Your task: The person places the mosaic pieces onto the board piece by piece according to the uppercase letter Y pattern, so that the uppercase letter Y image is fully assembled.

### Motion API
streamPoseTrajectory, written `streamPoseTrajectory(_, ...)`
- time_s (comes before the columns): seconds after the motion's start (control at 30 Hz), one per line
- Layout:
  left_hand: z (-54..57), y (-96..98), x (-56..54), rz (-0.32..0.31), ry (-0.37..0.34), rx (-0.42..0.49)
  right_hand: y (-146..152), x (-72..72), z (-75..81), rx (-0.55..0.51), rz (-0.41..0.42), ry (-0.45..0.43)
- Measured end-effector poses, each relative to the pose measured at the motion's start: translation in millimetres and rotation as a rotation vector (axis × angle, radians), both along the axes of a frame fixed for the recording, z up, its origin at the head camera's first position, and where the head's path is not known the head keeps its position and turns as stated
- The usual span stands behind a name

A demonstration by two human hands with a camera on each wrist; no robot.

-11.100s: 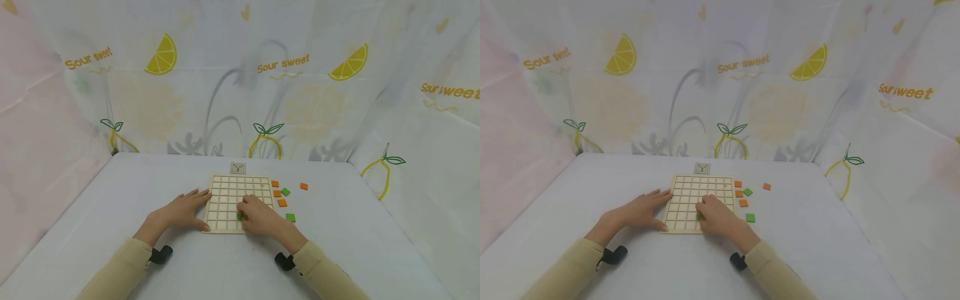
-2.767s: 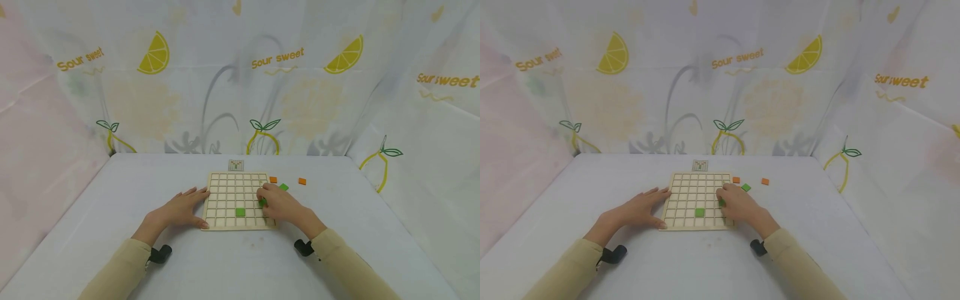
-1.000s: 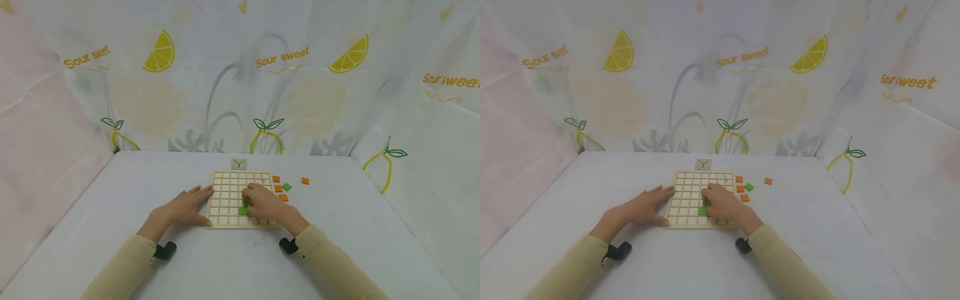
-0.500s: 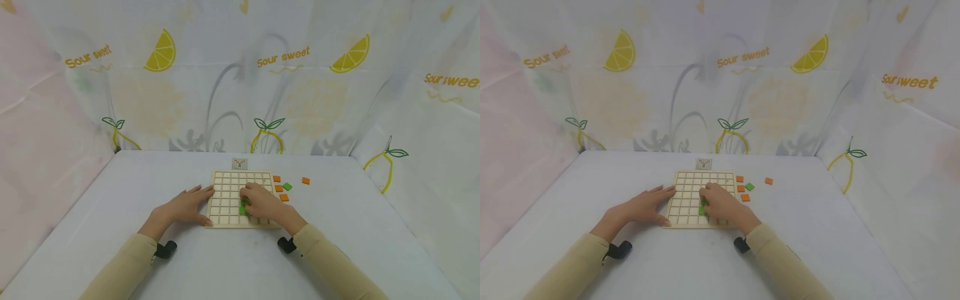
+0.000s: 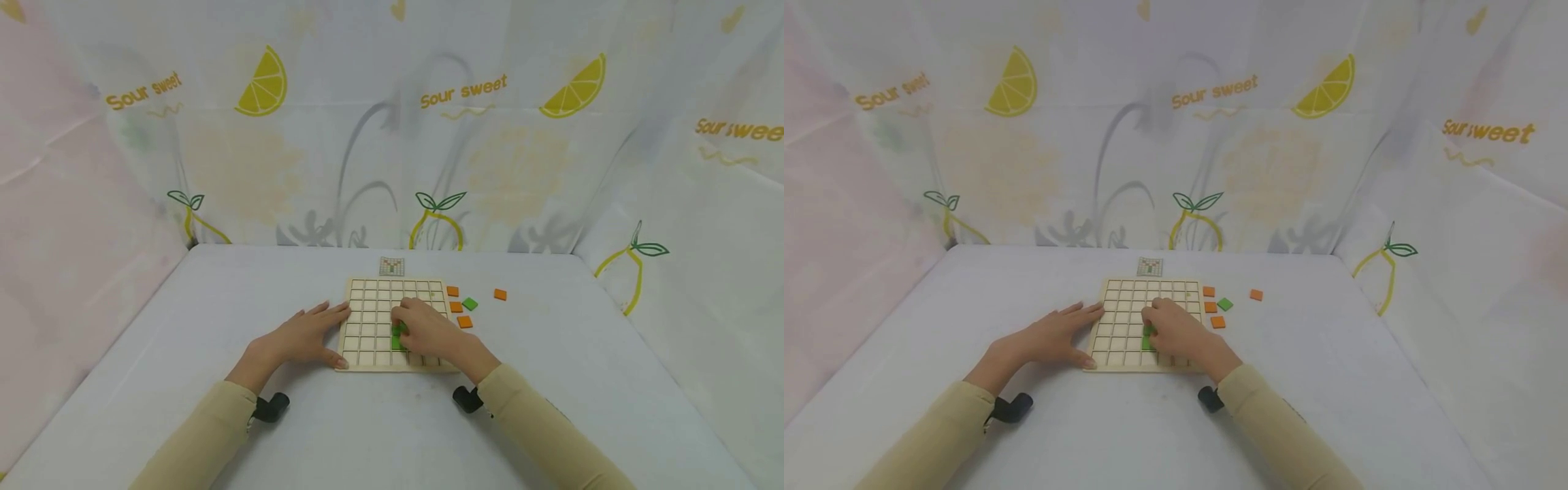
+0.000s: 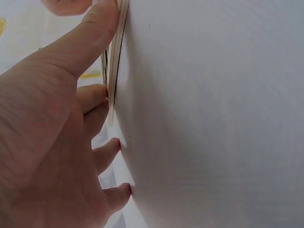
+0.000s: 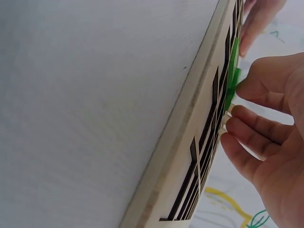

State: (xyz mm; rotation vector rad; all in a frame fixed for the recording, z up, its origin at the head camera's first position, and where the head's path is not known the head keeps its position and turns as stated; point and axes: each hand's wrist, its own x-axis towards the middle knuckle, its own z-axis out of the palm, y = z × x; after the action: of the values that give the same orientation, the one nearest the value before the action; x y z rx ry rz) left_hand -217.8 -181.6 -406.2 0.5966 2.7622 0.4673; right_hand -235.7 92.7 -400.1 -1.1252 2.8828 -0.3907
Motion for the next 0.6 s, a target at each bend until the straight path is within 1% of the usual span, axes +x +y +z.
streamPoseTrajectory(0.13,1.6,0.8,0.8,-0.006,0.003,-0.007,0.9,-0.9,-0.8,0.001,0.006,0.014)
streamPoseTrajectory(0.33,4.6,1.5,2.2,-0.006,0.001,0.006,1.4,-0.7,-0.6,0.004,0.019,0.028)
streamPoseTrajectory(0.6,3.7,0.6,2.4,-0.008,0.007,0.005,1.4,-0.8,-0.4,0.018,0.026,0.030)
